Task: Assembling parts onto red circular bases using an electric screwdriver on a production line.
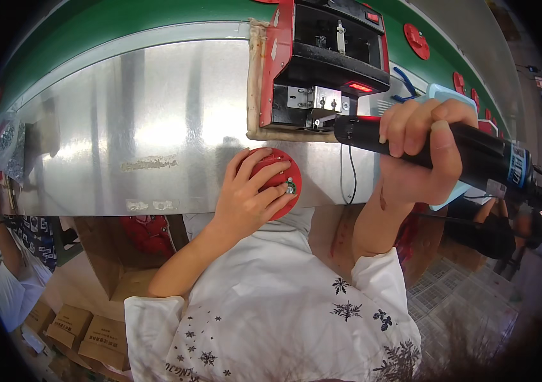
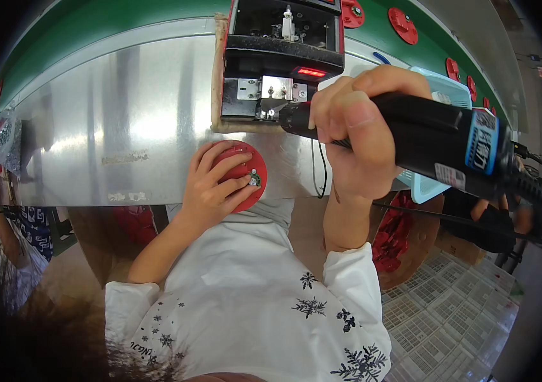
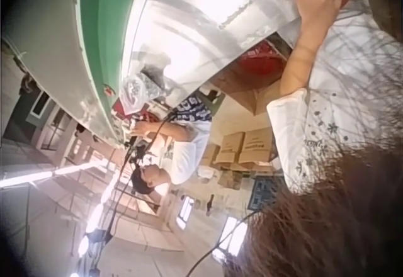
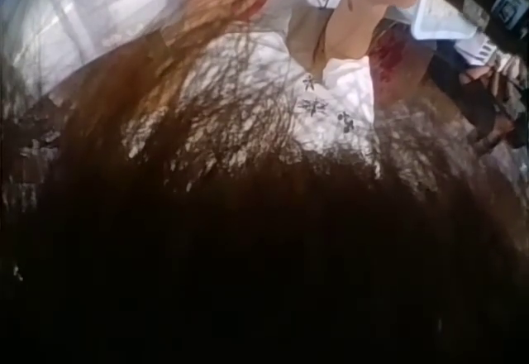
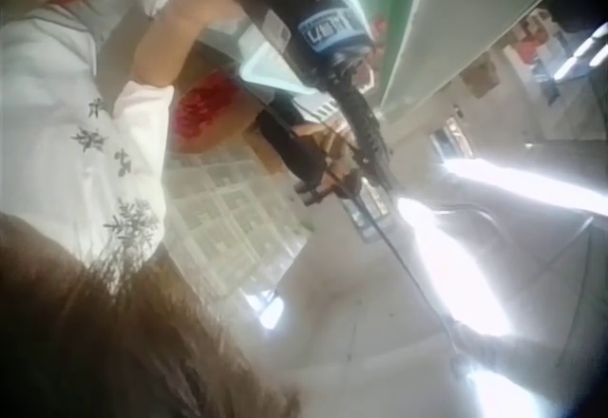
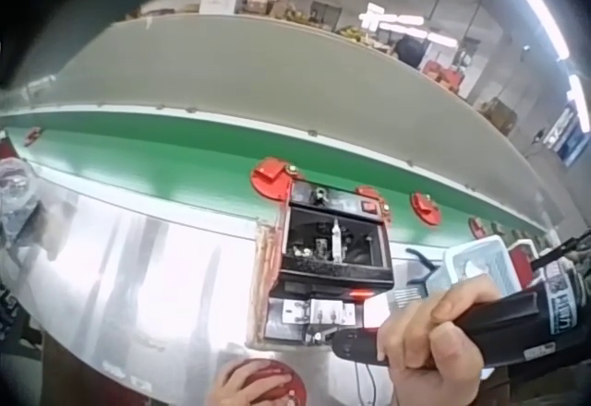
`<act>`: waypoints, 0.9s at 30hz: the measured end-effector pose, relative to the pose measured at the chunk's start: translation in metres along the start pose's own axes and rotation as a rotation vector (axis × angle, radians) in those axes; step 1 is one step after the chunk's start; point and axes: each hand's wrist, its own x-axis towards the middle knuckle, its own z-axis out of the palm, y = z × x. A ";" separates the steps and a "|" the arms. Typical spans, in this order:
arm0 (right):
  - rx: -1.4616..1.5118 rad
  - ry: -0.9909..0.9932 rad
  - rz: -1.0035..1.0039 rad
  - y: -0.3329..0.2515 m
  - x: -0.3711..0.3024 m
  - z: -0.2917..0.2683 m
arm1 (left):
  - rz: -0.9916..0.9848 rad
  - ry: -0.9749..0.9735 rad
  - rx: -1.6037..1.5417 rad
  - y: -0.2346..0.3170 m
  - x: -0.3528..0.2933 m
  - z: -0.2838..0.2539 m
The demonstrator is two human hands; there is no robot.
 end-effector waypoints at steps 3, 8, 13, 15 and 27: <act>0.004 -0.014 -0.040 -0.003 0.004 -0.002 | 0.008 -0.004 -0.001 0.001 0.001 0.000; 0.014 -0.016 -0.026 0.000 0.006 -0.005 | 0.005 -0.003 -0.004 0.000 0.001 0.000; 0.035 -0.004 0.016 0.003 0.006 -0.004 | -0.004 -0.011 0.007 -0.001 -0.001 0.000; 0.028 -0.012 0.011 0.003 0.006 -0.004 | -0.009 -0.005 0.004 0.000 0.000 -0.001; -0.036 -0.246 -0.067 0.000 0.005 -0.010 | 0.002 -0.010 -0.002 -0.001 0.002 0.001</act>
